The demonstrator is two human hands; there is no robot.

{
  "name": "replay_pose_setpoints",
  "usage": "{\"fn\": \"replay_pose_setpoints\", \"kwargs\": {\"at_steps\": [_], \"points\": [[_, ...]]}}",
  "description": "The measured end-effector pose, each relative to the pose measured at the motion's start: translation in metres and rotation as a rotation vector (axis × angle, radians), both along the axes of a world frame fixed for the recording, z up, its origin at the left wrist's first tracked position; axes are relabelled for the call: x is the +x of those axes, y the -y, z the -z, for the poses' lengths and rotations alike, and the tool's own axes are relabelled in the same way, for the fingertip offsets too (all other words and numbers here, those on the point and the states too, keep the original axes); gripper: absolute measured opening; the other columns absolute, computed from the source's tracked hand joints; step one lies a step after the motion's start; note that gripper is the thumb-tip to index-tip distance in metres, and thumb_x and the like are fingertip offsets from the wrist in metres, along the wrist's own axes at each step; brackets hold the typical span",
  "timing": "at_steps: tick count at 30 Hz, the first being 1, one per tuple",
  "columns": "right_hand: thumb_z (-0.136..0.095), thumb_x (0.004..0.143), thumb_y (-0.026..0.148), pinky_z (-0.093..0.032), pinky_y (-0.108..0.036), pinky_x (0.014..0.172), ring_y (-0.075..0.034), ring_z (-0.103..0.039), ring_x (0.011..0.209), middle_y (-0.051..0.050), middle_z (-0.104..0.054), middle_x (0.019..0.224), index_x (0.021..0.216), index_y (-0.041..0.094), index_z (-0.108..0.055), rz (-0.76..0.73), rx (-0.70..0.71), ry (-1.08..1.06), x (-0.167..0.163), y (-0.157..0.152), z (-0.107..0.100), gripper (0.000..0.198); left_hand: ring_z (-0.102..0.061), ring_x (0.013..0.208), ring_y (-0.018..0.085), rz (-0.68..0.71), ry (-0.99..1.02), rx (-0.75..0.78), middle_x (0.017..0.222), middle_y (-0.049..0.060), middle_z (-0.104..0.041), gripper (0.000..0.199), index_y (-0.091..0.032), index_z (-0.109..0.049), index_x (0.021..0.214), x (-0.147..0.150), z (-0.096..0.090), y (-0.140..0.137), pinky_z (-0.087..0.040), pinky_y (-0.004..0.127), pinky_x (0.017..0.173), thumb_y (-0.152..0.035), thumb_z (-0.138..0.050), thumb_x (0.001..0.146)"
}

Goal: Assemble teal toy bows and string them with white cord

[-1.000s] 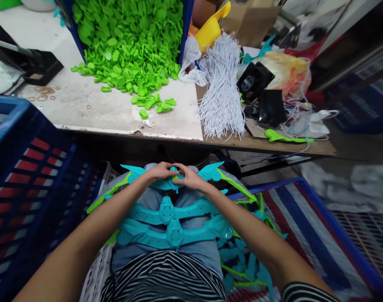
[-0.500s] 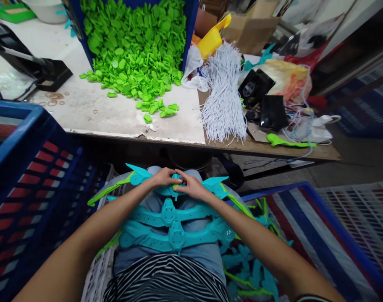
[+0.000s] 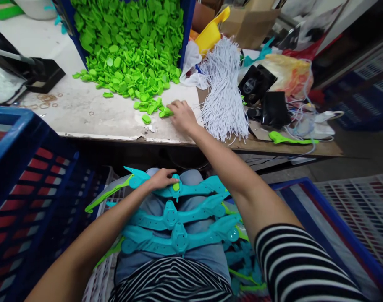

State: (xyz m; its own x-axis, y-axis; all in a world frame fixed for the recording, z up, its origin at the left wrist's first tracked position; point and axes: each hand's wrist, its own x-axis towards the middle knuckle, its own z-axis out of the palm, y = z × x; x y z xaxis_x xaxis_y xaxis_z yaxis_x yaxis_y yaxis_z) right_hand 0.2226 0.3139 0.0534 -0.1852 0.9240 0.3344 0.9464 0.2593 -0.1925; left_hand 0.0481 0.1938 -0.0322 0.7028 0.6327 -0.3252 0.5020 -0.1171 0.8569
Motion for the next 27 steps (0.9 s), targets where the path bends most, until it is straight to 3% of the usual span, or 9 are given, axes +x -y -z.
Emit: {"fn": "replay_pose_setpoints", "kwargs": {"at_steps": [3,5,9,12,15,18,22,24,27], "points": [[-0.044,0.092,0.020,-0.041,-0.046,0.095,-0.026,-0.045,0.112,-0.008,-0.058,0.111,0.114,0.017,-0.056,-0.081,-0.007,0.069,-0.001,-0.031,0.009,0.025,-0.054,0.109,0.026,-0.065,0.085,0.317,0.115,0.012,-0.062,0.042,-0.014,-0.057,0.120,-0.015,-0.001,0.015,-0.042,0.039,0.096,-0.024,-0.055,0.080],[-0.038,0.095,0.020,-0.040,-0.046,0.096,-0.025,-0.045,0.113,-0.007,-0.058,0.105,0.110,0.014,-0.056,-0.116,0.010,0.067,0.000,-0.035,0.014,0.024,-0.050,0.117,0.026,-0.030,0.114,0.493,0.124,0.013,-0.057,0.043,-0.017,-0.054,0.124,-0.030,-0.002,0.028,-0.038,0.044,0.102,-0.019,-0.049,0.082],[-0.036,0.096,0.026,-0.041,-0.046,0.093,-0.024,-0.049,0.109,-0.007,-0.055,0.104,0.114,0.015,-0.052,-0.018,0.065,-0.020,0.005,-0.013,0.015,0.027,-0.042,0.124,0.031,0.206,-0.031,0.686,0.134,0.017,-0.046,0.060,-0.016,-0.044,0.133,-0.051,0.002,0.052,-0.036,0.051,0.102,-0.010,-0.051,0.075],[-0.044,0.092,0.030,-0.045,-0.045,0.086,-0.024,-0.055,0.097,-0.007,-0.056,0.097,0.112,0.016,-0.053,0.149,-0.014,-0.069,0.012,0.020,0.010,0.026,-0.049,0.114,0.033,0.308,-0.225,0.731,0.120,0.019,-0.055,0.062,-0.013,-0.039,0.137,-0.045,0.001,0.056,-0.038,0.050,0.095,-0.012,-0.054,0.076],[-0.054,0.085,0.034,-0.046,-0.043,0.081,-0.025,-0.057,0.088,-0.008,-0.058,0.091,0.105,0.016,-0.058,0.275,-0.145,-0.066,0.021,0.053,0.010,0.027,-0.055,0.100,0.032,0.311,-0.290,0.670,0.102,0.016,-0.063,0.063,-0.013,-0.043,0.135,-0.030,-0.011,0.043,-0.042,0.041,0.086,-0.024,-0.062,0.076],[-0.057,0.083,0.042,-0.045,-0.045,0.084,-0.029,-0.056,0.095,-0.013,-0.059,0.096,0.101,0.014,-0.062,0.311,-0.134,-0.062,0.033,0.074,0.015,0.033,-0.059,0.083,0.025,0.266,-0.222,0.448,0.085,0.008,-0.066,0.053,-0.020,-0.057,0.123,-0.020,-0.027,0.021,-0.040,0.029,0.072,-0.040,-0.065,0.074],[-0.061,0.080,0.041,-0.041,-0.046,0.095,-0.029,-0.051,0.106,-0.013,-0.060,0.108,0.110,0.015,-0.062,0.082,-0.002,-0.115,0.054,0.080,0.025,0.039,-0.051,0.061,0.015,0.341,-0.088,0.038,0.061,-0.001,-0.058,0.039,-0.017,-0.069,0.083,-0.011,-0.036,-0.006,-0.033,0.023,0.058,-0.054,-0.063,0.071],[-0.061,0.082,0.034,-0.040,-0.045,0.097,-0.027,-0.052,0.106,-0.010,-0.062,0.111,0.107,0.018,-0.065,-0.057,-0.009,-0.136,0.062,0.077,0.027,0.030,-0.047,0.059,0.014,0.348,-0.096,-0.053,0.057,-0.002,-0.055,0.036,-0.015,-0.067,0.071,-0.006,-0.034,-0.013,-0.032,0.023,0.057,-0.051,-0.066,0.067],[-0.059,0.083,0.028,-0.041,-0.046,0.096,-0.026,-0.054,0.103,-0.008,-0.066,0.107,0.098,0.019,-0.069,-0.070,-0.017,-0.186,0.061,0.080,0.026,0.020,-0.047,0.062,0.014,0.290,-0.072,-0.093,0.060,-0.002,-0.056,0.031,-0.015,-0.065,0.066,0.006,-0.029,-0.019,-0.033,0.023,0.058,-0.045,-0.071,0.061]]}}
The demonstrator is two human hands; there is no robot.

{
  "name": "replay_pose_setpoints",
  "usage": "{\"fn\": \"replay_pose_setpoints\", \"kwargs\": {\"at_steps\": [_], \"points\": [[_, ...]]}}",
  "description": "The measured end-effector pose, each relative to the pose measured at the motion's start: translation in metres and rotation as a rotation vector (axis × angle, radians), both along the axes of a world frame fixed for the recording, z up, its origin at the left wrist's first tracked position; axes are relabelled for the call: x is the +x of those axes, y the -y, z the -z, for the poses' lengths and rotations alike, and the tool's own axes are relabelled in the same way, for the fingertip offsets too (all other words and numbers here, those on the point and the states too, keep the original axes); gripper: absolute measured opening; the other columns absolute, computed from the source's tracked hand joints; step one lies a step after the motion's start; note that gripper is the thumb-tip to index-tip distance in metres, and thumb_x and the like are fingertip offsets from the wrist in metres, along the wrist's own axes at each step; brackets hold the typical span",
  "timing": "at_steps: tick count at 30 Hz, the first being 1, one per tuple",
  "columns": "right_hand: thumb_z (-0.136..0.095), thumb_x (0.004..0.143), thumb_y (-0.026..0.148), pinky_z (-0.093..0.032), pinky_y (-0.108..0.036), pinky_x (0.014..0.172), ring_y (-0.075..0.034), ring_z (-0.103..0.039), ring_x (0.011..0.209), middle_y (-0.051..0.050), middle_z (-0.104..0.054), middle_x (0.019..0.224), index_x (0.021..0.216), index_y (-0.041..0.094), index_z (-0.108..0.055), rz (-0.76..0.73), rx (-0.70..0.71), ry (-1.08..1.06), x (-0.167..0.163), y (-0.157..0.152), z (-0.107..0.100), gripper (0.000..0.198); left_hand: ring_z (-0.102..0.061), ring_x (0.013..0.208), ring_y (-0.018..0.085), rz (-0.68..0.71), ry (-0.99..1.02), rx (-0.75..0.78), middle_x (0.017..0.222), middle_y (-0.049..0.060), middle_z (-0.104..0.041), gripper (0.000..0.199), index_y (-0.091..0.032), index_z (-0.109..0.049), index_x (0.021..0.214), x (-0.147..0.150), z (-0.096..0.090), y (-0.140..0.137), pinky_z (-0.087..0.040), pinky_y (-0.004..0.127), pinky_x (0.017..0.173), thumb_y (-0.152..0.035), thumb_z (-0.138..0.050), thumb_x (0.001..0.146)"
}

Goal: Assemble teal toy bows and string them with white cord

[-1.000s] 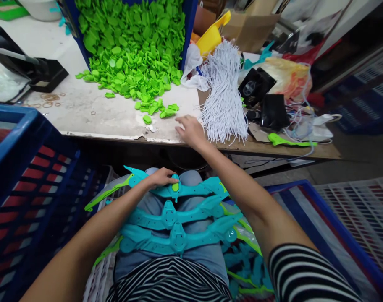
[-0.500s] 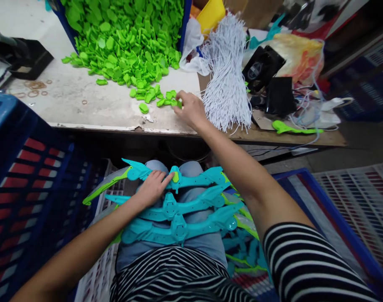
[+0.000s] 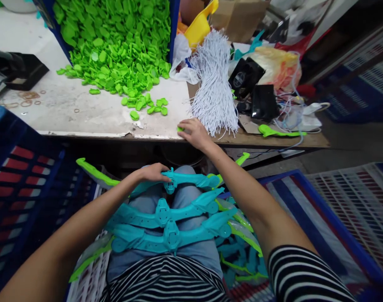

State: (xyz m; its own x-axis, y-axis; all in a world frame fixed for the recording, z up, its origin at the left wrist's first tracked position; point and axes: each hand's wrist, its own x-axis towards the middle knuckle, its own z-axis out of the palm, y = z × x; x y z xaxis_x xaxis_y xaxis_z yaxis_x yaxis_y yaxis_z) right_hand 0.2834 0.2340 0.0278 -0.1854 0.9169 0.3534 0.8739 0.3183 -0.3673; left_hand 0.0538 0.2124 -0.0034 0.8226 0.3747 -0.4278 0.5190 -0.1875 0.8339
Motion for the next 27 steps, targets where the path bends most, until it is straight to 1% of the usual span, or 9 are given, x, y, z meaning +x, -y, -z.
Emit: {"fn": "replay_pose_setpoints", "kwargs": {"at_steps": [3,5,8,11,14,17,19,24,27], "points": [[-0.059,0.084,0.030,-0.041,-0.046,0.096,-0.025,-0.056,0.104,-0.007,-0.066,0.108,0.099,0.019,-0.068,0.037,0.052,-0.114,-0.015,0.028,-0.004,0.020,-0.050,0.065,0.015,-0.059,0.006,-0.154,0.066,-0.001,-0.060,0.036,-0.014,-0.065,0.071,0.008,0.005,-0.003,-0.036,0.024,0.061,-0.047,-0.074,0.059],[-0.057,0.086,0.035,-0.043,-0.044,0.095,-0.024,-0.057,0.105,-0.006,-0.066,0.109,0.102,0.022,-0.066,-0.019,0.050,-0.198,-0.030,0.062,0.000,0.023,-0.052,0.063,0.015,-0.080,-0.021,-0.316,0.068,0.001,-0.062,0.043,-0.013,-0.066,0.074,0.010,0.009,-0.004,-0.038,0.026,0.061,-0.052,-0.074,0.058],[-0.055,0.087,0.039,-0.046,-0.042,0.090,-0.022,-0.058,0.102,-0.007,-0.067,0.108,0.101,0.023,-0.066,-0.147,-0.018,-0.246,-0.048,0.118,0.020,0.024,-0.052,0.057,0.014,-0.121,-0.035,-0.446,0.064,0.002,-0.061,0.051,-0.012,-0.066,0.075,0.010,0.015,-0.004,-0.039,0.027,0.057,-0.059,-0.074,0.057],[-0.055,0.088,0.038,-0.048,-0.042,0.087,-0.023,-0.058,0.100,-0.009,-0.068,0.109,0.100,0.021,-0.067,-0.177,-0.057,-0.218,-0.058,0.152,0.049,0.024,-0.053,0.055,0.014,-0.162,-0.023,-0.477,0.060,0.002,-0.060,0.052,-0.011,-0.065,0.071,0.013,0.020,-0.002,-0.040,0.027,0.056,-0.062,-0.072,0.059],[-0.054,0.089,0.037,-0.046,-0.043,0.086,-0.024,-0.056,0.102,-0.010,-0.068,0.109,0.101,0.021,-0.068,-0.159,-0.066,-0.172,-0.059,0.159,0.069,0.024,-0.053,0.055,0.014,-0.178,-0.027,-0.503,0.059,0.002,-0.060,0.053,-0.012,-0.064,0.068,0.016,0.024,0.000,-0.043,0.028,0.057,-0.063,-0.072,0.059],[-0.056,0.088,0.036,-0.044,-0.044,0.090,-0.024,-0.054,0.106,-0.007,-0.068,0.109,0.100,0.023,-0.069,-0.133,-0.069,-0.132,-0.058,0.155,0.073,0.022,-0.052,0.056,0.014,-0.167,-0.025,-0.499,0.059,0.001,-0.059,0.057,-0.012,-0.064,0.072,0.016,0.026,-0.001,-0.044,0.029,0.058,-0.067,-0.070,0.057],[-0.059,0.086,0.037,-0.042,-0.045,0.094,-0.025,-0.051,0.111,-0.007,-0.066,0.114,0.097,0.023,-0.070,-0.086,-0.065,-0.131,-0.058,0.154,0.073,0.021,-0.052,0.058,0.015,-0.115,-0.012,-0.473,0.061,0.001,-0.059,0.060,-0.012,-0.064,0.077,0.015,0.026,-0.003,-0.044,0.029,0.059,-0.068,-0.068,0.058],[-0.064,0.081,0.043,-0.040,-0.045,0.097,-0.026,-0.051,0.115,-0.010,-0.058,0.125,0.094,0.023,-0.070,-0.005,-0.140,-0.205,-0.061,0.157,0.076,0.025,-0.052,0.069,0.015,0.063,0.035,-0.216,0.070,0.000,-0.060,0.052,-0.011,-0.066,0.081,0.012,0.025,-0.008,-0.039,0.024,0.064,-0.058,-0.072,0.060],[-0.065,0.079,0.048,-0.041,-0.044,0.094,-0.027,-0.055,0.110,-0.012,-0.061,0.120,0.114,0.020,-0.061,0.070,-0.226,-0.237,-0.062,0.155,0.079,0.045,-0.052,0.066,0.015,0.041,0.019,-0.165,0.066,-0.001,-0.059,0.048,-0.012,-0.065,0.079,0.013,0.026,-0.007,-0.037,0.024,0.061,-0.057,-0.070,0.061]]}}
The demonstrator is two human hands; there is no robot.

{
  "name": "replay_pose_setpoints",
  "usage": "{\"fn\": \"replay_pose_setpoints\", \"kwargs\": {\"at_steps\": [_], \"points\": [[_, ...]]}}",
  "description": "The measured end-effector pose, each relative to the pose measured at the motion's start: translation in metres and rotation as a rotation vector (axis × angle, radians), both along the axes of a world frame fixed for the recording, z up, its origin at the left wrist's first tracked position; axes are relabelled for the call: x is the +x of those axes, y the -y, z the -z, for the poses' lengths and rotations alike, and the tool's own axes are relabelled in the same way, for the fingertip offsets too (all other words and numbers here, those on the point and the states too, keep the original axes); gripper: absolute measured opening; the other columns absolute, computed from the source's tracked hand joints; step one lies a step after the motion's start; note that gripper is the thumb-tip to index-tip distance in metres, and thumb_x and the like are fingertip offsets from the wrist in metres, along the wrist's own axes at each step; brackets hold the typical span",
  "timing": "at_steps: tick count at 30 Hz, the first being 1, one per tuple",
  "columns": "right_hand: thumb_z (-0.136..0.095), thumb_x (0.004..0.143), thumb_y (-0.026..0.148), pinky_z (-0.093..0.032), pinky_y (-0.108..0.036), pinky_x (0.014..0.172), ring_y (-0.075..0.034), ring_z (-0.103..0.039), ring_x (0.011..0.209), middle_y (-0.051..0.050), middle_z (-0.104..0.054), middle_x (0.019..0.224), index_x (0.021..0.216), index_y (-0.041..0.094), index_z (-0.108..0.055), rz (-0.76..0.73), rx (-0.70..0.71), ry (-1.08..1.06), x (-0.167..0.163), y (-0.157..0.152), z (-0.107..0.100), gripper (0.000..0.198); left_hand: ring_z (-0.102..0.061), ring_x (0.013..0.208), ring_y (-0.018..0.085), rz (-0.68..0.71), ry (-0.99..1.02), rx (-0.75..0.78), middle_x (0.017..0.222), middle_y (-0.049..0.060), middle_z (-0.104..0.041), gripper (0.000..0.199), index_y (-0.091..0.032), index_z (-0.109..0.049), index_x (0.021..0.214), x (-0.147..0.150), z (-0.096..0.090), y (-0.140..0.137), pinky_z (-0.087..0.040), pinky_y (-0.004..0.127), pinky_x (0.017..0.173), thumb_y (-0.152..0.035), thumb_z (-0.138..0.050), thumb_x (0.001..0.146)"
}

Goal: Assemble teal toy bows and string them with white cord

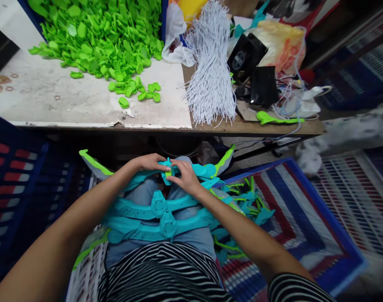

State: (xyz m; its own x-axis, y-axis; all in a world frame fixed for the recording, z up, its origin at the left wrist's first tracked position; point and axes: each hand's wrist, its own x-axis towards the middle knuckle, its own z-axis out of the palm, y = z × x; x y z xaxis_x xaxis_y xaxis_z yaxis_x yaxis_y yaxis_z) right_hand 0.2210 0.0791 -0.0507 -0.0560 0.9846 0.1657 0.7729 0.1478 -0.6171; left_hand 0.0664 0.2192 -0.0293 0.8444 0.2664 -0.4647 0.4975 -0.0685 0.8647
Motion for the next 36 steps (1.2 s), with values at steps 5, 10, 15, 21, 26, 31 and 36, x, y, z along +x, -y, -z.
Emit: {"fn": "replay_pose_setpoints", "kwargs": {"at_steps": [5,10,15,21,26,31,36], "points": [[-0.062,0.078,0.056,-0.038,-0.044,0.093,-0.030,-0.052,0.110,-0.014,-0.060,0.120,0.138,0.017,-0.039,0.034,-0.086,0.132,-0.001,-0.003,-0.001,0.075,-0.049,0.058,0.014,-0.092,-0.040,0.026,0.059,-0.001,-0.056,0.044,-0.012,-0.063,0.070,0.004,0.000,0.005,-0.033,0.024,0.053,-0.054,-0.071,0.058],[-0.059,0.080,0.056,-0.037,-0.041,0.087,-0.029,-0.052,0.104,-0.014,-0.061,0.117,0.138,0.014,-0.040,0.003,-0.054,0.298,-0.005,-0.001,-0.004,0.074,-0.050,0.061,0.014,-0.089,-0.013,0.185,0.061,-0.002,-0.057,0.037,-0.011,-0.066,0.074,0.006,-0.003,0.008,-0.036,0.023,0.056,-0.045,-0.070,0.060],[-0.060,0.081,0.051,-0.034,-0.043,0.094,-0.030,-0.046,0.113,-0.017,-0.056,0.124,0.137,0.011,-0.040,-0.020,0.071,0.395,-0.009,0.008,-0.015,0.072,-0.056,0.066,0.017,-0.054,0.054,0.344,0.070,0.000,-0.064,0.042,-0.010,-0.069,0.088,-0.002,-0.011,0.018,-0.040,0.024,0.061,-0.047,-0.068,0.067],[-0.055,0.088,0.034,-0.042,-0.039,0.078,-0.027,-0.056,0.093,-0.016,-0.065,0.098,0.106,0.012,-0.065,-0.025,-0.106,0.456,-0.019,0.057,-0.027,0.030,-0.061,0.089,0.025,-0.083,0.013,0.969,0.104,0.010,-0.064,0.041,-0.022,-0.060,0.122,-0.031,-0.018,0.046,-0.046,0.032,0.074,-0.036,-0.060,0.083],[-0.067,0.077,0.024,-0.037,-0.026,0.053,-0.016,-0.056,0.057,-0.003,-0.065,0.059,0.065,0.018,-0.069,-0.232,-0.384,0.354,-0.009,0.081,-0.048,0.013,-0.057,0.102,0.031,0.042,-0.016,1.281,0.125,0.018,-0.051,0.046,-0.029,-0.057,0.126,-0.049,0.008,0.069,-0.048,0.043,0.080,-0.011,-0.053,0.084],[-0.047,0.090,0.032,-0.043,-0.025,0.068,-0.017,-0.064,0.081,-0.005,-0.071,0.091,0.089,0.018,-0.070,0.420,-0.169,0.237,0.050,0.015,-0.105,0.027,-0.046,0.118,0.039,-0.003,0.092,1.339,0.136,0.022,-0.038,0.052,-0.025,-0.052,0.130,-0.052,0.020,0.083,-0.046,0.052,0.086,-0.014,-0.058,0.081],[-0.049,0.087,0.046,-0.045,-0.036,0.085,-0.028,-0.061,0.103,-0.018,-0.067,0.107,0.100,0.011,-0.068,0.803,-0.240,0.394,0.105,-0.067,-0.129,0.042,-0.035,0.129,0.037,-0.092,0.272,1.361,0.138,0.020,-0.038,0.034,-0.016,-0.057,0.118,-0.040,-0.001,0.093,-0.042,0.053,0.096,-0.020,-0.055,0.085]]}}
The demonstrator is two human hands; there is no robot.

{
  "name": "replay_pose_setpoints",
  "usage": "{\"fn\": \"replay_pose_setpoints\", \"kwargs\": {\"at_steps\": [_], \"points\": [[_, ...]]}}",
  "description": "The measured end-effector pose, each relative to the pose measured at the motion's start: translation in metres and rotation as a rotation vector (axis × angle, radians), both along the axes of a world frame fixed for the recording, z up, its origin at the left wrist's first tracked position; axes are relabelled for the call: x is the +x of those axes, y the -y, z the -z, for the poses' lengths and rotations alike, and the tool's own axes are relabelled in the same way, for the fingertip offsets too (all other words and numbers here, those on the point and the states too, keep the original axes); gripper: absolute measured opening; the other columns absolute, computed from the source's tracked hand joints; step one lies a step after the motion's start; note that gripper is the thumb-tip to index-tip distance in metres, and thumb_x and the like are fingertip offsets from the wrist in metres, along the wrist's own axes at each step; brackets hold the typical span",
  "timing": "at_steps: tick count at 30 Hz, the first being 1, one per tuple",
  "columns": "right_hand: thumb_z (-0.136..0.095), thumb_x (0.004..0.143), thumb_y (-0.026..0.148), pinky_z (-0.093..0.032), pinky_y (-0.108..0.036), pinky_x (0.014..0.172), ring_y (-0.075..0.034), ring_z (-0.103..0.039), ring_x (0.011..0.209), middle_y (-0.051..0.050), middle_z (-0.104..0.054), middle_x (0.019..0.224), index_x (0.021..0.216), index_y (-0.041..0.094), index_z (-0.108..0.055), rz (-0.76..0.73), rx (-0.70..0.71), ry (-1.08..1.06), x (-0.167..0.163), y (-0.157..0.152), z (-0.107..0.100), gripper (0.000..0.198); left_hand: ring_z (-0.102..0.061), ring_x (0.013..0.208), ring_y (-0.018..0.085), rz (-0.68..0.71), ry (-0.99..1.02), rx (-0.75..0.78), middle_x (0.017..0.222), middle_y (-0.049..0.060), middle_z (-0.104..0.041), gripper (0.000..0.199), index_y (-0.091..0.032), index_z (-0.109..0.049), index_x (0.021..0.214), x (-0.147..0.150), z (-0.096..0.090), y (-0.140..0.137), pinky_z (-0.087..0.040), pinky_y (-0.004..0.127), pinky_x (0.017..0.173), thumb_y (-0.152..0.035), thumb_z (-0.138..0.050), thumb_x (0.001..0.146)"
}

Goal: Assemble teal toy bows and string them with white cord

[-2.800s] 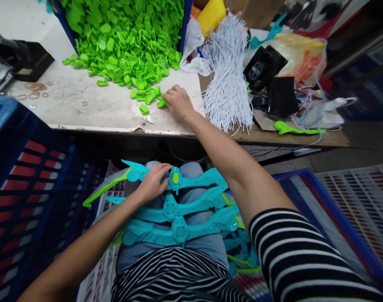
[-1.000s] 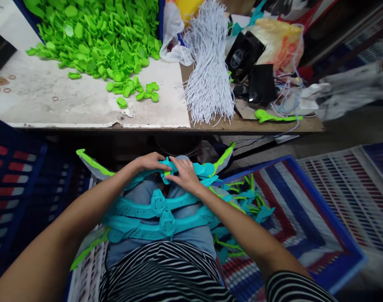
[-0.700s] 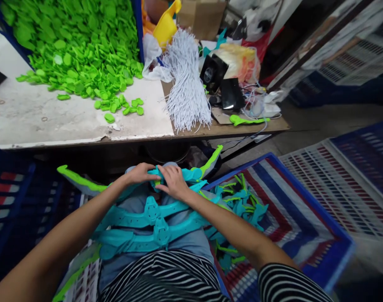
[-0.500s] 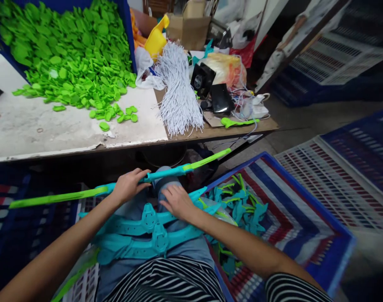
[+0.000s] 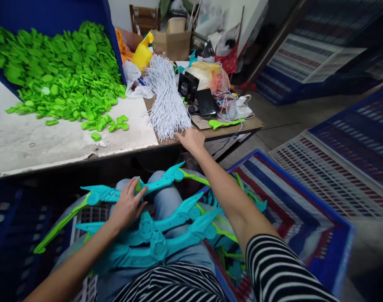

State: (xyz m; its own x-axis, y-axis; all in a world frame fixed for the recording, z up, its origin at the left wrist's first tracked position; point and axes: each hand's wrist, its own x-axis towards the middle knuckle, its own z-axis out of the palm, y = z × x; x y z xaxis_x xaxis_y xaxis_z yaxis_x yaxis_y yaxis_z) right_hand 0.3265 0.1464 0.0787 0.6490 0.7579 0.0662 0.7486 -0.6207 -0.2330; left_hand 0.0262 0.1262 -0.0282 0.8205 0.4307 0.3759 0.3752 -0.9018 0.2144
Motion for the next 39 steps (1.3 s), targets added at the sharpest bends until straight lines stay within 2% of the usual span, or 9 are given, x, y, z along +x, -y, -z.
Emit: {"fn": "replay_pose_setpoints", "kwargs": {"at_steps": [4,7,12,14,16,20,23,28,39], "points": [[-0.059,0.080,0.027,-0.047,-0.034,0.081,-0.028,-0.064,0.097,-0.020,-0.068,0.100,0.096,0.008,-0.069,-0.002,0.020,-0.016,0.020,-0.020,0.007,0.027,-0.054,0.108,0.029,0.065,0.039,-0.136,0.117,0.018,-0.058,0.026,-0.014,-0.063,0.106,0.022,-0.017,0.011,-0.047,0.046,0.092,-0.026,-0.046,0.090],[-0.063,0.076,0.030,-0.046,-0.026,0.064,-0.019,-0.063,0.069,-0.009,-0.066,0.066,0.070,0.012,-0.069,-0.150,0.111,-0.236,0.030,0.007,0.014,0.020,-0.060,0.097,0.025,0.178,-0.069,-0.451,0.106,0.013,-0.064,0.029,-0.017,-0.063,0.109,0.040,-0.021,0.023,-0.050,0.038,0.084,-0.030,-0.046,0.090],[-0.069,0.066,0.051,-0.036,-0.019,0.045,-0.007,-0.045,0.045,0.003,-0.054,0.049,0.062,0.014,-0.064,-0.613,-0.090,-1.166,0.014,0.139,0.023,0.037,-0.062,0.098,0.021,0.335,-0.204,-1.003,0.106,0.009,-0.068,0.029,-0.016,-0.066,0.107,0.064,-0.020,0.036,-0.048,0.031,0.088,-0.029,-0.050,0.087],[-0.072,0.062,0.053,-0.038,-0.021,0.047,-0.008,-0.049,0.047,0.001,-0.059,0.053,0.061,0.013,-0.064,-0.701,-0.262,-1.440,-0.001,0.196,0.024,0.041,-0.063,0.097,0.022,0.328,-0.222,-1.126,0.105,0.009,-0.069,0.028,-0.015,-0.068,0.103,0.077,-0.018,0.035,-0.047,0.031,0.089,-0.027,-0.050,0.086],[-0.074,0.061,0.053,-0.042,-0.022,0.050,-0.010,-0.052,0.050,-0.001,-0.061,0.056,0.062,0.014,-0.064,-0.624,-0.207,-1.555,-0.010,0.235,0.026,0.041,-0.062,0.099,0.023,0.261,-0.219,-1.215,0.104,0.008,-0.069,0.026,-0.015,-0.070,0.099,0.096,-0.014,0.031,-0.045,0.033,0.092,-0.026,-0.053,0.083],[-0.074,0.063,0.047,-0.037,-0.020,0.044,-0.007,-0.047,0.044,0.002,-0.057,0.053,0.067,0.016,-0.061,-0.072,0.352,-1.191,-0.001,0.250,0.048,0.033,-0.062,0.100,0.023,-0.010,-0.144,-1.637,0.100,0.007,-0.071,0.017,-0.015,-0.071,0.092,0.149,0.002,0.036,-0.044,0.035,0.096,-0.018,-0.062,0.078],[-0.070,0.064,0.042,-0.039,-0.022,0.048,-0.009,-0.047,0.048,0.002,-0.056,0.054,0.066,0.017,-0.060,0.115,0.573,-0.876,0.016,0.237,0.073,0.027,-0.067,0.082,0.020,-0.102,-0.146,-1.956,0.082,0.008,-0.071,0.014,-0.012,-0.069,0.092,0.184,0.017,0.048,-0.051,0.035,0.085,-0.014,-0.061,0.080],[-0.062,0.069,0.038,-0.041,-0.024,0.053,-0.010,-0.049,0.054,0.001,-0.057,0.059,0.068,0.018,-0.060,0.124,0.603,-0.727,0.023,0.235,0.101,0.020,-0.066,0.068,0.016,-0.063,-0.183,-2.059,0.074,0.008,-0.070,0.009,-0.010,-0.069,0.086,0.206,0.037,0.054,-0.055,0.030,0.072,-0.015,-0.067,0.079],[-0.058,0.075,0.037,-0.043,-0.025,0.055,-0.011,-0.051,0.055,0.001,-0.058,0.062,0.072,0.018,-0.059,0.102,0.599,-0.685,0.020,0.242,0.113,0.019,-0.066,0.063,0.016,0.029,-0.287,-2.130,0.077,0.010,-0.071,0.017,-0.008,-0.069,0.094,0.223,0.044,0.060,-0.054,0.030,0.068,-0.018,-0.067,0.081]]}}
